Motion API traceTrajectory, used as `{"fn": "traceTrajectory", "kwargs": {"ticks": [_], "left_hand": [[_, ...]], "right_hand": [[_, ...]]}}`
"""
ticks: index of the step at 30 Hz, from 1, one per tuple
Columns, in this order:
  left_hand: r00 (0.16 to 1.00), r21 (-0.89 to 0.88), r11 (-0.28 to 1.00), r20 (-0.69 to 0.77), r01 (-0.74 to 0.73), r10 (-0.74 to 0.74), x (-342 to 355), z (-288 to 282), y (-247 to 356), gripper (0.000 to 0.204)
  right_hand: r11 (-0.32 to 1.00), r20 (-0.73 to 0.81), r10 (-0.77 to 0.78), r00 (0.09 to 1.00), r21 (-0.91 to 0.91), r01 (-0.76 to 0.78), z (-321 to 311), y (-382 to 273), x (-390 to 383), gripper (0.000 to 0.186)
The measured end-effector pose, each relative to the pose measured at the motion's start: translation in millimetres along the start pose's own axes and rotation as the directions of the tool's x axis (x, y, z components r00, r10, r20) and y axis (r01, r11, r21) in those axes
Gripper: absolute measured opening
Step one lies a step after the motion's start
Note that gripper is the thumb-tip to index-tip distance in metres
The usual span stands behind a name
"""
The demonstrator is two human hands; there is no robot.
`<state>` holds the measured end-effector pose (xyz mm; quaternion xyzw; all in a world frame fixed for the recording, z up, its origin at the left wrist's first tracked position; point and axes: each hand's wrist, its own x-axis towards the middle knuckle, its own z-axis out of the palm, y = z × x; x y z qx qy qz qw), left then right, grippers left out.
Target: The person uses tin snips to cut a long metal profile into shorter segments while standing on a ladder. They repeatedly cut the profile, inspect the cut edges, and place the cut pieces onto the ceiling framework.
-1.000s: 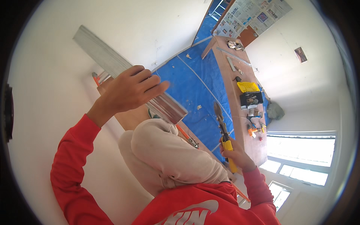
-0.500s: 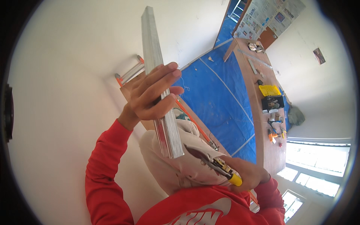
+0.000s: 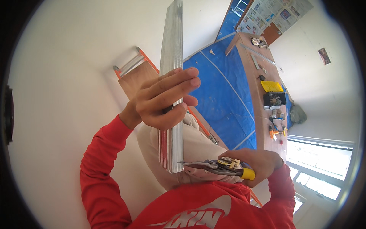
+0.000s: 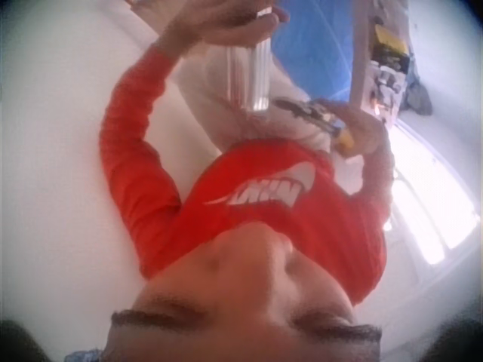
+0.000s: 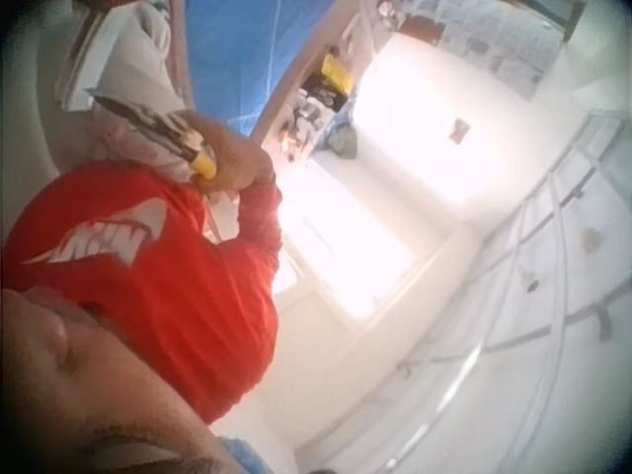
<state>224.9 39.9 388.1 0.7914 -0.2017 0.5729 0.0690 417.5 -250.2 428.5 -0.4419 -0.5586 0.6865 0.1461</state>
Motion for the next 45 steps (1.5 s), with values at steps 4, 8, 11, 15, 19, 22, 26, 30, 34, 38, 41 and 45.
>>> {"fn": "traceTrajectory", "kwargs": {"ticks": [4,8,11,15,19,22,26,30,34,38,41,45], "left_hand": [[1.000,-0.051,0.999,-0.005,-0.006,0.005,-2.1,7.7,9.4,0.033],[1.000,-0.063,0.998,-0.025,-0.013,0.011,-2.9,11.6,12.4,0.031],[0.999,-0.057,0.998,-0.051,-0.023,0.020,-2.1,10.8,11.5,0.031],[0.999,-0.052,0.998,-0.049,-0.026,0.024,0.3,9.2,12.3,0.030],[0.997,-0.076,0.997,-0.066,-0.031,0.026,1.8,11.9,13.3,0.030],[0.998,-0.079,0.997,-0.062,-0.026,0.021,1.2,12.7,14.2,0.030],[0.998,-0.092,0.996,-0.057,-0.015,0.010,0.3,12.4,14.6,0.031],[0.998,-0.081,0.996,-0.063,-0.023,0.018,1.0,12.3,13.8,0.031],[0.999,-0.058,0.998,-0.026,-0.034,0.032,-0.1,11.3,14.1,0.031],[0.999,-0.080,0.997,-0.033,-0.003,0.000,-2.6,12.7,15.7,0.032],[0.999,-0.090,0.996,-0.039,0.009,-0.013,-3.8,13.8,16.1,0.032],[0.999,-0.089,0.996,-0.053,-0.004,-0.001,-3.5,15.0,15.4,0.032]], "right_hand": [[1.000,0.092,-0.013,0.996,0.016,0.011,-6.3,-1.7,3.5,0.097],[0.993,0.132,-0.119,0.984,-0.005,0.121,-8.8,1.3,10.7,0.095],[0.993,0.187,-0.113,0.976,0.060,0.103,-9.9,4.0,13.7,0.094],[0.986,0.230,-0.118,0.966,0.139,0.087,-9.2,5.8,14.9,0.094],[0.987,0.221,-0.117,0.968,0.137,0.088,-8.6,6.0,13.8,0.094],[0.985,0.237,-0.113,0.965,0.151,0.078,-9.5,5.6,12.9,0.095],[0.984,0.259,-0.085,0.962,0.176,0.039,-11.1,3.7,12.4,0.095],[0.984,0.260,-0.091,0.961,0.170,0.047,-12.3,1.3,12.0,0.095],[0.984,0.236,-0.079,0.969,0.175,0.037,-12.4,0.5,10.8,0.095],[0.991,0.226,-0.075,0.971,0.122,0.049,-11.6,0.0,9.4,0.096],[0.991,0.236,-0.065,0.970,0.130,0.035,-11.6,-0.2,9.7,0.097],[0.990,0.260,-0.054,0.964,0.143,0.016,-13.8,-0.4,9.6,0.097]]}}
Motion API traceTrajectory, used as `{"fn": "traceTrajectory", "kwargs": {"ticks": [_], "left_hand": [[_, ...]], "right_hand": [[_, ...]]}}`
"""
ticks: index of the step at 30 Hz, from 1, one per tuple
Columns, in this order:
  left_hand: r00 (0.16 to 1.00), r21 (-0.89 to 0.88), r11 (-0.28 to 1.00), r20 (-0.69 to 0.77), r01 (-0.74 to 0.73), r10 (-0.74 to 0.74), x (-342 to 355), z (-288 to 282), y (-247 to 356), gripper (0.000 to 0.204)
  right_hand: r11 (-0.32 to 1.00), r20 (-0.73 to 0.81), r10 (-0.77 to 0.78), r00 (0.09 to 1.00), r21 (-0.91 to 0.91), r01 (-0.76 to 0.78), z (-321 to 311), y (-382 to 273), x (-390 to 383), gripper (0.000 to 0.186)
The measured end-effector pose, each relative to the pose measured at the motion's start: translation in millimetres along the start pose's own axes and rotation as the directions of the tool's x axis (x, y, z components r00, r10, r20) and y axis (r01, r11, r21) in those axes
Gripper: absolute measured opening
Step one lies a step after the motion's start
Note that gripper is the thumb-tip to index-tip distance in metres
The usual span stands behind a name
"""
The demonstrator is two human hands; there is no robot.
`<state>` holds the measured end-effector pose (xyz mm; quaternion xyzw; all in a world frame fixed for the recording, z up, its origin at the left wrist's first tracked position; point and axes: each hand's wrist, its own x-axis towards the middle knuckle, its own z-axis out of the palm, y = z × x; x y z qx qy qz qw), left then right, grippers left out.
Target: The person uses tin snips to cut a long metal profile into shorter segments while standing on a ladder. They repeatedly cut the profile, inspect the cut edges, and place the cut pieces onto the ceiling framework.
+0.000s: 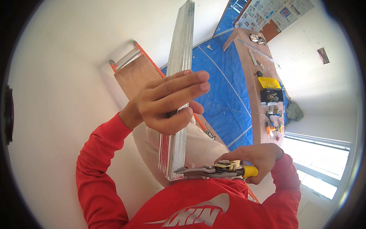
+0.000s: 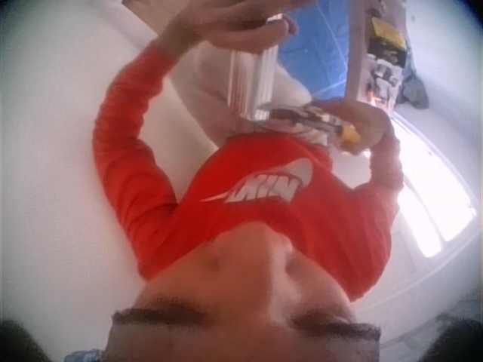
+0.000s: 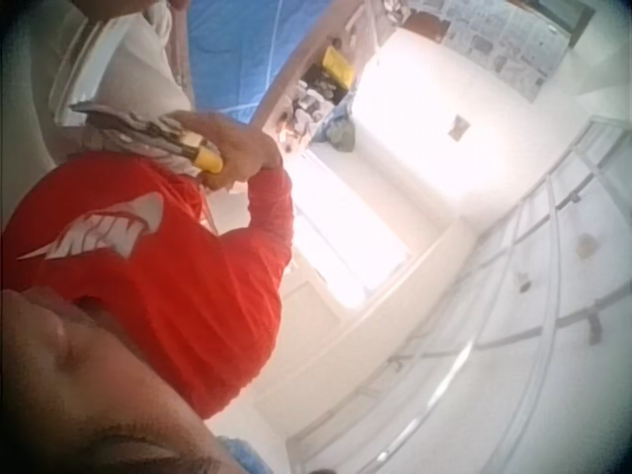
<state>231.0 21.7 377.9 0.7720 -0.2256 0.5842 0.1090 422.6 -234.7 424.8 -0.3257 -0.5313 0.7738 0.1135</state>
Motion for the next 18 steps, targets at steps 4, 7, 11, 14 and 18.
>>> {"fn": "traceTrajectory", "kwargs": {"ticks": [4,7,11,14,18], "left_hand": [[1.000,-0.003,1.000,-0.001,0.002,-0.002,-0.7,-0.6,0.5,0.032],[1.000,-0.008,1.000,0.003,0.007,-0.007,-1.5,-0.6,1.0,0.033],[1.000,-0.005,1.000,0.002,0.005,-0.005,-1.8,0.3,3.1,0.033],[1.000,0.009,1.000,0.017,0.008,-0.008,-1.4,-0.1,5.1,0.034],[1.000,0.011,1.000,0.015,0.010,-0.010,-0.7,0.5,5.5,0.034]], "right_hand": [[1.000,0.005,-0.013,1.000,0.006,0.013,-0.8,1.6,0.3,0.097],[1.000,0.001,-0.025,1.000,-0.002,0.025,-0.7,2.2,0.2,0.097],[1.000,0.016,-0.001,1.000,0.007,0.001,-0.8,0.7,0.1,0.097],[1.000,0.011,-0.011,1.000,0.001,0.011,-0.7,-1.3,0.0,0.096],[0.997,0.038,0.053,0.998,0.055,-0.055,-1.5,-2.8,-1.6,0.095]]}}
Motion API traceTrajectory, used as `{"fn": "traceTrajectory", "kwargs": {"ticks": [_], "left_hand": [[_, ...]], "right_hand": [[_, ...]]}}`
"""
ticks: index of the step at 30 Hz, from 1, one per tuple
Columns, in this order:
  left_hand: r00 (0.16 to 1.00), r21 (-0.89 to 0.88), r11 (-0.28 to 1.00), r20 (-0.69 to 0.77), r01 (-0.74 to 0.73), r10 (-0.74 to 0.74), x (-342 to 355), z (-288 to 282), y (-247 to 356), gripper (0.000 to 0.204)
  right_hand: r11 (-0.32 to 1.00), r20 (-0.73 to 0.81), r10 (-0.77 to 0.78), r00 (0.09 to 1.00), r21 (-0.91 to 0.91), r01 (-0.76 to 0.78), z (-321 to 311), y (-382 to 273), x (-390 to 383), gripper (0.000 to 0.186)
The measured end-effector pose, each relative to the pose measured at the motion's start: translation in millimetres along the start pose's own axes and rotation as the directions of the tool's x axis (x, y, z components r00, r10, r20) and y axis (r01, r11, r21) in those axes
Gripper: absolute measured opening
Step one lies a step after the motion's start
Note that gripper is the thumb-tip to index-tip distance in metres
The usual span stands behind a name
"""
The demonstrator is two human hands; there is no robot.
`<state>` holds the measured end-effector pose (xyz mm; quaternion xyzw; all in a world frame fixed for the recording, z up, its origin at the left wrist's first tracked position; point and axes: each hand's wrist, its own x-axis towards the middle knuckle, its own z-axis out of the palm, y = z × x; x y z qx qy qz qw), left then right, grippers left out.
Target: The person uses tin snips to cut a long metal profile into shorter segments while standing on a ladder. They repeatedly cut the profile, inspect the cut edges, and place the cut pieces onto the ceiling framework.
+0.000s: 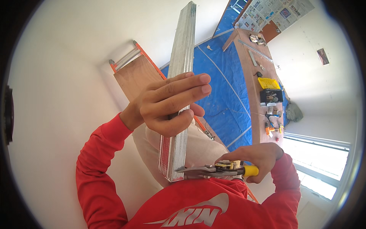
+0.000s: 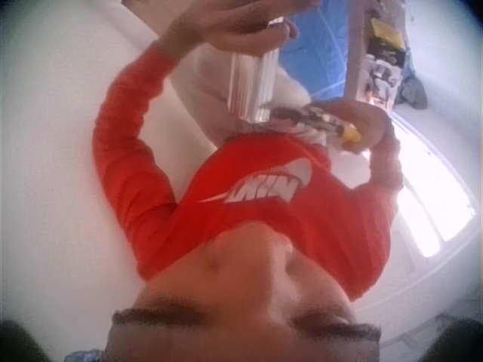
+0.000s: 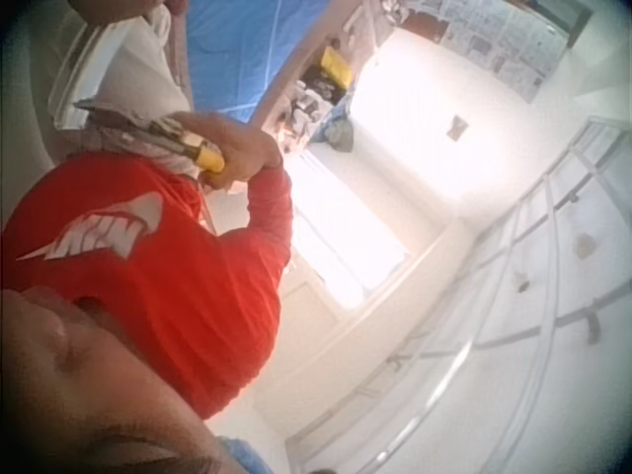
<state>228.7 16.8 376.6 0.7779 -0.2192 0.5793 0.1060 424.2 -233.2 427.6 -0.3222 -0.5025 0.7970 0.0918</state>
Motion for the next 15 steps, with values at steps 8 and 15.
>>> {"fn": "traceTrajectory", "kwargs": {"ticks": [8,15], "left_hand": [[1.000,0.002,1.000,0.001,-0.004,0.004,-1.9,-0.2,-1.4,0.034],[1.000,0.002,1.000,0.003,-0.001,0.001,-3.5,-0.2,-1.1,0.034]], "right_hand": [[0.996,-0.023,-0.060,0.998,-0.070,0.058,-2.2,2.6,0.6,0.095],[0.998,-0.027,-0.046,0.999,-0.054,0.045,-1.6,2.3,0.9,0.096]]}}
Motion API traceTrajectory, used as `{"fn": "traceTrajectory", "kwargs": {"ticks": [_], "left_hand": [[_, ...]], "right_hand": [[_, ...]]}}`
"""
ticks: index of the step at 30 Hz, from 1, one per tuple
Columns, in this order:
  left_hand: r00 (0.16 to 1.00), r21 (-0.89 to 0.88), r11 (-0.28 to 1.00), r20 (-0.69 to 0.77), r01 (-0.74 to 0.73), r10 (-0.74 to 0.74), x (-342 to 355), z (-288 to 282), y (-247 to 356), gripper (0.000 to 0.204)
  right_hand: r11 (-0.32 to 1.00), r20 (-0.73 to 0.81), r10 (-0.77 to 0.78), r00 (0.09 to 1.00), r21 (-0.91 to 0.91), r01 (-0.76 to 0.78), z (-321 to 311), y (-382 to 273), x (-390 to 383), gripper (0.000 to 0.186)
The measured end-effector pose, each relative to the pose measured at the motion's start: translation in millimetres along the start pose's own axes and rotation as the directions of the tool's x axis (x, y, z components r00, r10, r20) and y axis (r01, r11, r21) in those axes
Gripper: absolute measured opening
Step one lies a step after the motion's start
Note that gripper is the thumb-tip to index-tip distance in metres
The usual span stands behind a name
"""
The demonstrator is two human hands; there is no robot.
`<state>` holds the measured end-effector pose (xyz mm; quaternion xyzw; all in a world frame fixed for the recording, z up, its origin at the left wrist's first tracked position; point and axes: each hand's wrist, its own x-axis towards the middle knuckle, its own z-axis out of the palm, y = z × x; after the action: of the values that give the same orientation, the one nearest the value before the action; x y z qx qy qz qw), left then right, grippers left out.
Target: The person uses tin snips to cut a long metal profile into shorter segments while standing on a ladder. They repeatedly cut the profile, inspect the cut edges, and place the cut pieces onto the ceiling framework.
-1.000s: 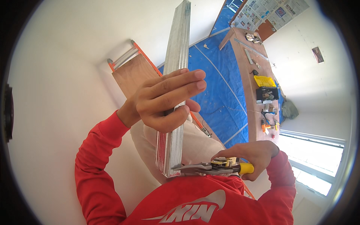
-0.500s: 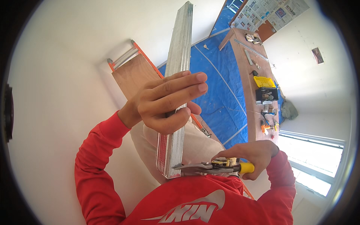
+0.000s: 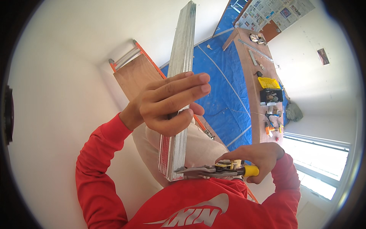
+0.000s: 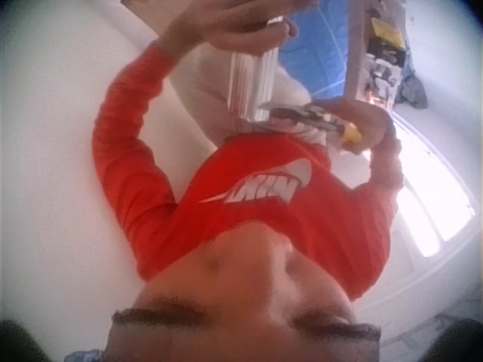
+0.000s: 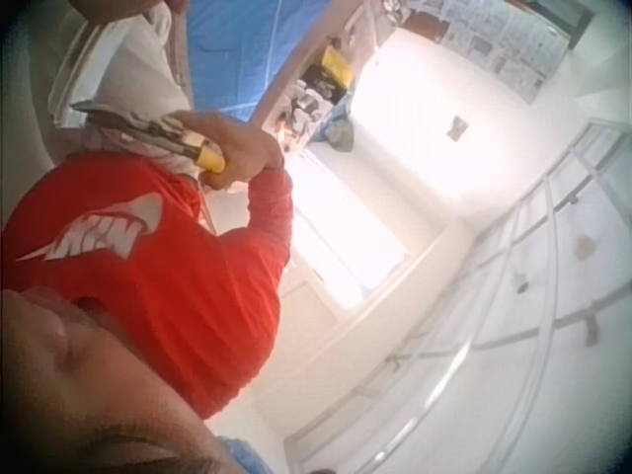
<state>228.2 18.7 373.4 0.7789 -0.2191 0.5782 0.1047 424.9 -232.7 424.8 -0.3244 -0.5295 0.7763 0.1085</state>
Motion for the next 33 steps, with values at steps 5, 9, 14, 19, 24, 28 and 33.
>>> {"fn": "traceTrajectory", "kwargs": {"ticks": [5,9,14,19,24,28,33], "left_hand": [[1.000,0.015,1.000,0.022,0.011,-0.011,-1.5,-0.7,1.8,0.035],[1.000,0.046,0.999,0.018,-0.008,0.007,-8.7,2.5,3.6,0.036],[1.000,0.054,0.999,0.018,-0.008,0.007,-20.8,5.5,7.6,0.037],[1.000,0.087,0.996,0.017,0.020,-0.021,-23.4,14.9,19.0,0.046],[0.899,0.091,0.983,0.399,0.159,-0.183,-34.2,-2.5,34.8,0.078],[0.750,-0.064,0.938,0.620,0.342,-0.231,-36.2,-4.8,32.2,0.092],[0.684,-0.301,0.678,0.606,0.670,-0.406,-30.0,5.7,31.0,0.081]], "right_hand": [[0.998,0.007,0.052,0.999,0.025,-0.052,2.4,-1.6,0.4,0.094],[0.998,-0.050,0.056,0.997,0.012,-0.056,15.8,-2.0,4.5,0.090],[0.998,-0.170,-0.026,0.985,-0.053,0.017,41.7,3.4,22.0,0.086],[0.988,-0.317,0.073,0.946,-0.109,-0.113,70.5,13.4,52.0,0.088],[0.979,-0.441,0.067,0.895,-0.143,-0.144,83.0,23.5,73.6,0.085],[0.964,-0.506,0.062,0.860,-0.191,-0.183,85.7,25.1,73.2,0.084],[0.991,-0.426,0.106,0.899,-0.027,-0.130,78.8,24.8,54.0,0.087]]}}
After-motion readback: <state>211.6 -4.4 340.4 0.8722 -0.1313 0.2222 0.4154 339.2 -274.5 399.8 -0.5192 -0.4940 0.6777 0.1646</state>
